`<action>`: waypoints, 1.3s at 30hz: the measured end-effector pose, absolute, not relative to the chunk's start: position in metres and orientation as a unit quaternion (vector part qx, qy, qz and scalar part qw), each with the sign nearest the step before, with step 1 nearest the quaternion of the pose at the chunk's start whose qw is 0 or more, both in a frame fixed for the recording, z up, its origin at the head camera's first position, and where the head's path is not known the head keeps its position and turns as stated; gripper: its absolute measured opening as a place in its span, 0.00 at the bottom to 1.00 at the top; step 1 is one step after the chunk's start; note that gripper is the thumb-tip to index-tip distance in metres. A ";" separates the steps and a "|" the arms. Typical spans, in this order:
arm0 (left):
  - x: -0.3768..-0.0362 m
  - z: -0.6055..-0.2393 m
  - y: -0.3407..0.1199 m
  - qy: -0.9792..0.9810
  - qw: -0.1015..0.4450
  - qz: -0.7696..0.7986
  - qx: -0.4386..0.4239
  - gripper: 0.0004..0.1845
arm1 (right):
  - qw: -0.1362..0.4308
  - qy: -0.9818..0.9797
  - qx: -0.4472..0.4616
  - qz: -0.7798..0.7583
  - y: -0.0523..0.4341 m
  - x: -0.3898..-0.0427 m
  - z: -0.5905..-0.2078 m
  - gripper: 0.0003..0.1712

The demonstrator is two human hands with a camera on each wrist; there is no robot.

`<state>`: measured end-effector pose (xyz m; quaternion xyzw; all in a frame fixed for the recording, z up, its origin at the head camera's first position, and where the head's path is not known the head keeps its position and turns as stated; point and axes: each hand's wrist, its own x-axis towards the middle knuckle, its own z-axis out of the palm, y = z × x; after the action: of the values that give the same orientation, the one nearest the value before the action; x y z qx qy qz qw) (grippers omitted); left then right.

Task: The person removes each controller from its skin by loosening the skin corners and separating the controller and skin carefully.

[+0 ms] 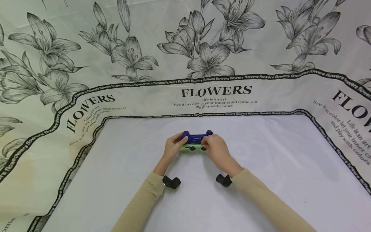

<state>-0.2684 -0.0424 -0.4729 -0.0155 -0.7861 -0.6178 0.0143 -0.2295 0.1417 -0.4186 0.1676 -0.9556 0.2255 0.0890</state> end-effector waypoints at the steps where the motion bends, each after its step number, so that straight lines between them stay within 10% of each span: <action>1: -0.269 -0.473 -0.042 -0.786 0.019 -0.617 -0.016 0.25 | 0.079 -0.954 0.164 0.237 0.143 -0.230 -0.418 0.06; 39: -0.265 -0.471 -0.040 -0.788 0.060 -0.612 -0.024 0.22 | 0.110 -0.954 0.201 0.196 0.154 -0.220 -0.431 0.03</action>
<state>-0.2645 -0.0396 -0.4707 -0.0244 -0.7881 -0.6121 0.0605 -0.2204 0.1541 -0.4308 0.2009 -0.9535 0.1961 0.1096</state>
